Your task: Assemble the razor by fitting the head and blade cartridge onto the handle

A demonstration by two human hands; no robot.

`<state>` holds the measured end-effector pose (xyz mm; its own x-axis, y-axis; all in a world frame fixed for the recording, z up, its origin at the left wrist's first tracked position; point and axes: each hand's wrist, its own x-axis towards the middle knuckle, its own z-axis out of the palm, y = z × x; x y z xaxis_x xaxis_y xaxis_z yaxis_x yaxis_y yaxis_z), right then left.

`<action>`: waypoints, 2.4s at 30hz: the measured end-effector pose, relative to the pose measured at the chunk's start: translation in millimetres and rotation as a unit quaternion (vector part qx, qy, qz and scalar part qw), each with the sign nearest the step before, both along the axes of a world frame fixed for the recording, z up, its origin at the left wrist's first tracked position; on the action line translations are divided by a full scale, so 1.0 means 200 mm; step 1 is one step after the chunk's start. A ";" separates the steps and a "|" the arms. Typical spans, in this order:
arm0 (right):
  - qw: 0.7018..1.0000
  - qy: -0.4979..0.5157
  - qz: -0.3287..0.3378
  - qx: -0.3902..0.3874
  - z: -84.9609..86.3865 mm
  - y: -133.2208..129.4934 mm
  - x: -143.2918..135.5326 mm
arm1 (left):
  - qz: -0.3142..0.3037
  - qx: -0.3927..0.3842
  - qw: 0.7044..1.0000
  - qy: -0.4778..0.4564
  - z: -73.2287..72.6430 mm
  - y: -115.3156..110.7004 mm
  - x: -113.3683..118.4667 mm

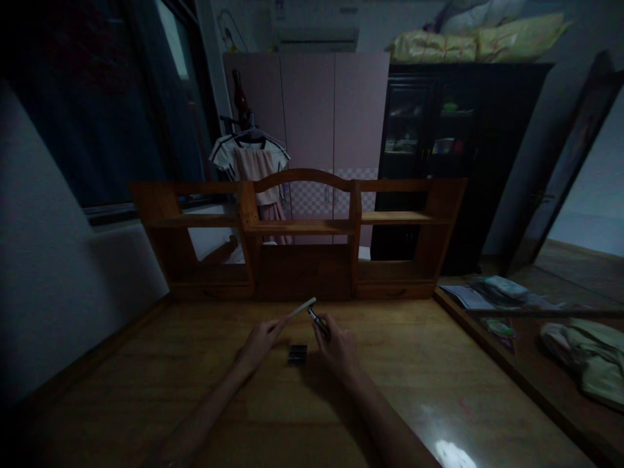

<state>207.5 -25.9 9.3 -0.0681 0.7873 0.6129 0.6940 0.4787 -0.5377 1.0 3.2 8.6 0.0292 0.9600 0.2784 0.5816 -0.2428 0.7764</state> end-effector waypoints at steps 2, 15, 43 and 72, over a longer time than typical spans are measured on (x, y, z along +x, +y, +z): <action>1.000 -0.004 -0.007 0.004 -0.01 0.01 0.00 | -0.006 0.008 1.000 0.005 -0.01 0.01 -0.01; 0.997 -0.009 -0.059 0.041 0.00 0.00 0.02 | 0.008 0.043 0.998 0.048 -0.05 0.02 -0.04; 0.998 -0.006 -0.044 0.036 -0.01 0.01 0.03 | 0.083 0.107 0.982 0.133 -0.05 0.00 -0.04; 0.998 0.043 -0.015 0.050 0.02 -0.01 0.03 | 0.046 0.129 0.981 0.138 -0.06 0.02 -0.07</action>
<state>213.3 -27.3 13.0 0.0094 0.7228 0.6910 0.6623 0.5132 -0.5459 -12.8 7.3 -2.8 0.0544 0.8608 0.5060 0.7900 -0.3470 0.5055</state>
